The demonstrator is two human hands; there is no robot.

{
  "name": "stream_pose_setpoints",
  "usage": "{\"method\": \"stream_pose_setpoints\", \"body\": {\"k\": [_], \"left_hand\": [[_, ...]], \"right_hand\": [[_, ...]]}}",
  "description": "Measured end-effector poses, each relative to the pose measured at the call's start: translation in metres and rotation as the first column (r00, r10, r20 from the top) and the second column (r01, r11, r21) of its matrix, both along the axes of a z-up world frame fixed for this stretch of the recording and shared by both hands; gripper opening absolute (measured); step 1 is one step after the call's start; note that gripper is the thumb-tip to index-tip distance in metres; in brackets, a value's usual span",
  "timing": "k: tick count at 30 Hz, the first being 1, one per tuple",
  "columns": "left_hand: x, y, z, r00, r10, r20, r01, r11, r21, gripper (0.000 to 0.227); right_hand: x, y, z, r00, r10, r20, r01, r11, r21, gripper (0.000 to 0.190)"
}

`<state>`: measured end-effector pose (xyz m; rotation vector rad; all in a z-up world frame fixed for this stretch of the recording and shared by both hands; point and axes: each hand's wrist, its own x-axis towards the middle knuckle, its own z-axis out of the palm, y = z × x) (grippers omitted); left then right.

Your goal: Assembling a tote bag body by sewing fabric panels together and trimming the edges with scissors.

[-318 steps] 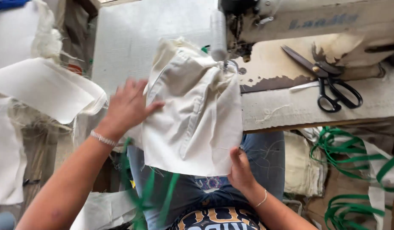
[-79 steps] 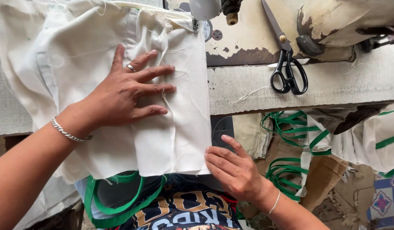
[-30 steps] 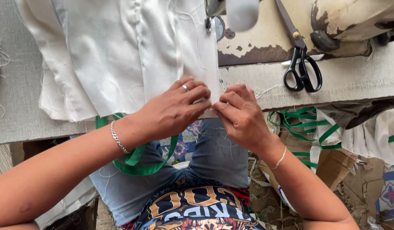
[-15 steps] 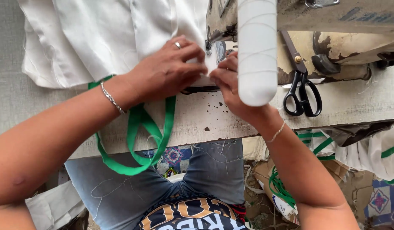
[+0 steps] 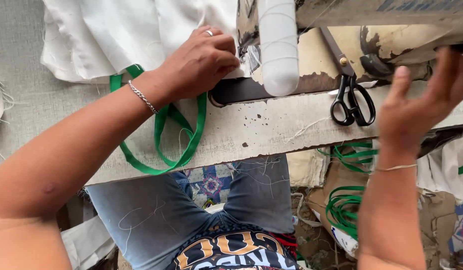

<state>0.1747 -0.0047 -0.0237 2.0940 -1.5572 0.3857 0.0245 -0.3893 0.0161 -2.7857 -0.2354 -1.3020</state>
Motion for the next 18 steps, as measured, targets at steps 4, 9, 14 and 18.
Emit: {"method": "stream_pose_setpoints", "body": {"k": [4,9,14,18], "left_hand": [[-0.007,-0.013,0.005,0.977,0.167,-0.132,-0.16,0.985,0.06,0.019],[-0.025,-0.012,-0.003,0.966,0.229,-0.117,-0.227,0.973,0.028,0.024],[-0.027,-0.003,-0.004,0.989,0.144,0.015,-0.144,0.989,-0.032,0.012],[-0.016,-0.002,-0.007,0.994,0.101,0.037,-0.098,0.993,-0.062,0.016]], "right_hand": [[-0.009,-0.05,-0.015,0.96,-0.038,-0.278,0.077,0.989,0.129,0.075],[-0.011,-0.061,-0.031,0.944,-0.012,-0.33,0.086,0.974,0.21,0.084],[-0.006,-0.045,-0.016,0.987,0.009,-0.16,-0.004,0.999,0.032,0.064],[-0.007,-0.047,-0.019,0.995,0.01,-0.097,-0.013,1.0,-0.028,0.05]]}}
